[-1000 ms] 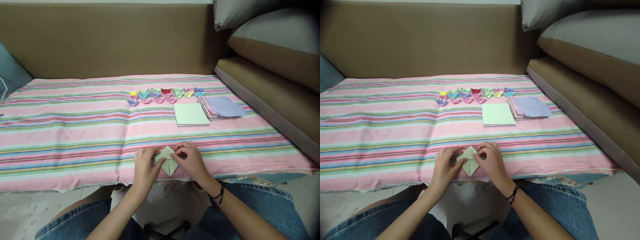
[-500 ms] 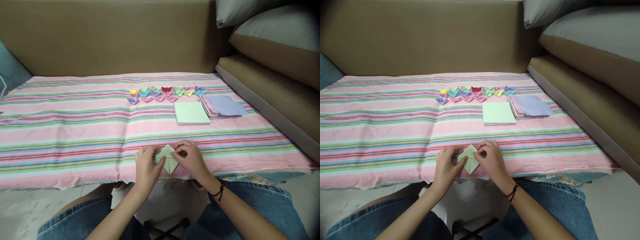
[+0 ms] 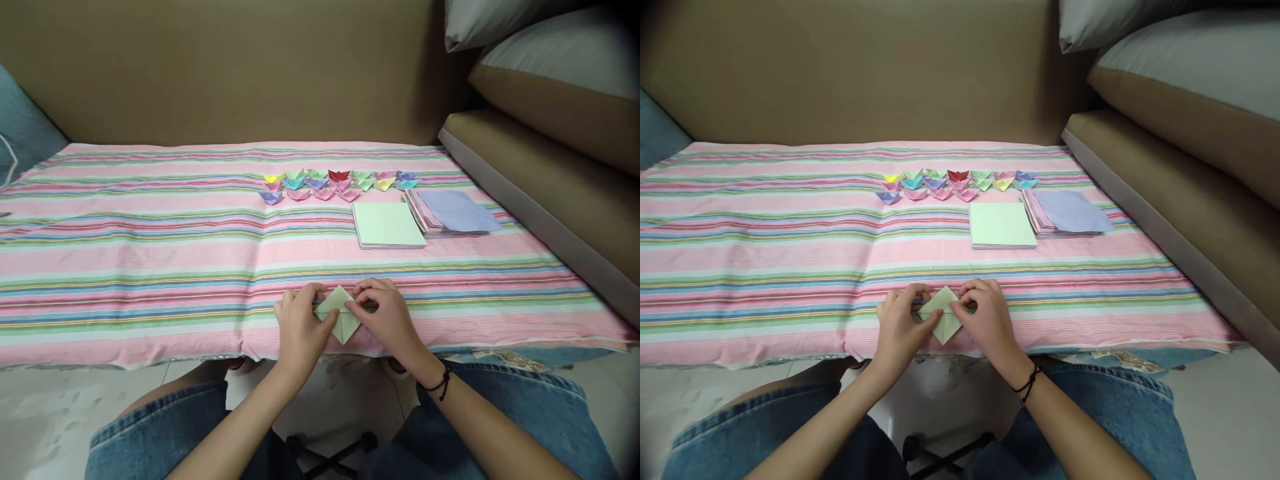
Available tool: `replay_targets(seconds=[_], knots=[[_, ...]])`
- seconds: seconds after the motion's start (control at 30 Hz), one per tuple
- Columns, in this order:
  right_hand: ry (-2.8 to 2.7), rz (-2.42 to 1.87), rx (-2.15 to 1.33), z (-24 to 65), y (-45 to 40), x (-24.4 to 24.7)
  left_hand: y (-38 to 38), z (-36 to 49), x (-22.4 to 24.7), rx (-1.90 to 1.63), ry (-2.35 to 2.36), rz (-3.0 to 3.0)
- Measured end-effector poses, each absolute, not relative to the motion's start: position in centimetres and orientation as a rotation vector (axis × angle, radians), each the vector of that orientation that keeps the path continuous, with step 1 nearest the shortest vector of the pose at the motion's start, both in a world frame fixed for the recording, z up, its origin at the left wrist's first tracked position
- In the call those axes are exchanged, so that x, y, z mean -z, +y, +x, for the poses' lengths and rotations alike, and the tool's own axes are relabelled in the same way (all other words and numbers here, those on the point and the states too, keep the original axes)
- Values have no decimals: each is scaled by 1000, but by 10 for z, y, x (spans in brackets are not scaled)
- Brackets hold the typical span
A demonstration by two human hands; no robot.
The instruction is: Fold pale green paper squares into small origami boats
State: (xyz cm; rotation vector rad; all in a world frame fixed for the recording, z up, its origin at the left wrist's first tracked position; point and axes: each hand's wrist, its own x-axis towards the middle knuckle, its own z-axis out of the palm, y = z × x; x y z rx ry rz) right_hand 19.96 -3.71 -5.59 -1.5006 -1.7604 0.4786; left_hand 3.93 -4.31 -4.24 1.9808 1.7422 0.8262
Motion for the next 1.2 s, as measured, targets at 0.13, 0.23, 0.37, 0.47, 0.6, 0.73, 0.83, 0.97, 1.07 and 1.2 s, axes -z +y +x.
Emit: replay_targets(seconds=[0.13, 0.23, 0.37, 0.47, 0.6, 0.73, 0.83, 0.97, 1.07, 1.2], knots=[[-1760, -1507, -483, 200, -38, 54, -38, 36, 42, -822, 1709, 1930], [-1768, -1513, -492, 200, -38, 54, -32, 31, 40, -820, 1631, 1901], [-1779, -1514, -490, 200, -37, 55, -27, 23, 39, -813, 1529, 1844], [-1783, -1513, -484, 200, -38, 56, -24, 17, 38, -796, 1465, 1832], [-1775, -1501, -481, 200, -38, 56, -24, 7, 32, -771, 1339, 1842], [-1774, -1492, -493, 200, -37, 55, -34, 1, 23, -895, 1225, 1972], [-1771, -1487, -490, 200, -37, 55, -48, 5, 27, -818, 1101, 2383], [-1776, -1475, -481, 198, -37, 54, -62, 18, 44, -684, 1122, 2770], [-1768, -1477, -476, 198, -38, 52, -66, 25, 53, -683, 1181, 2874], [-1738, -1519, -484, 200, -39, 50, -67, 27, 55, -678, 1233, 2914]])
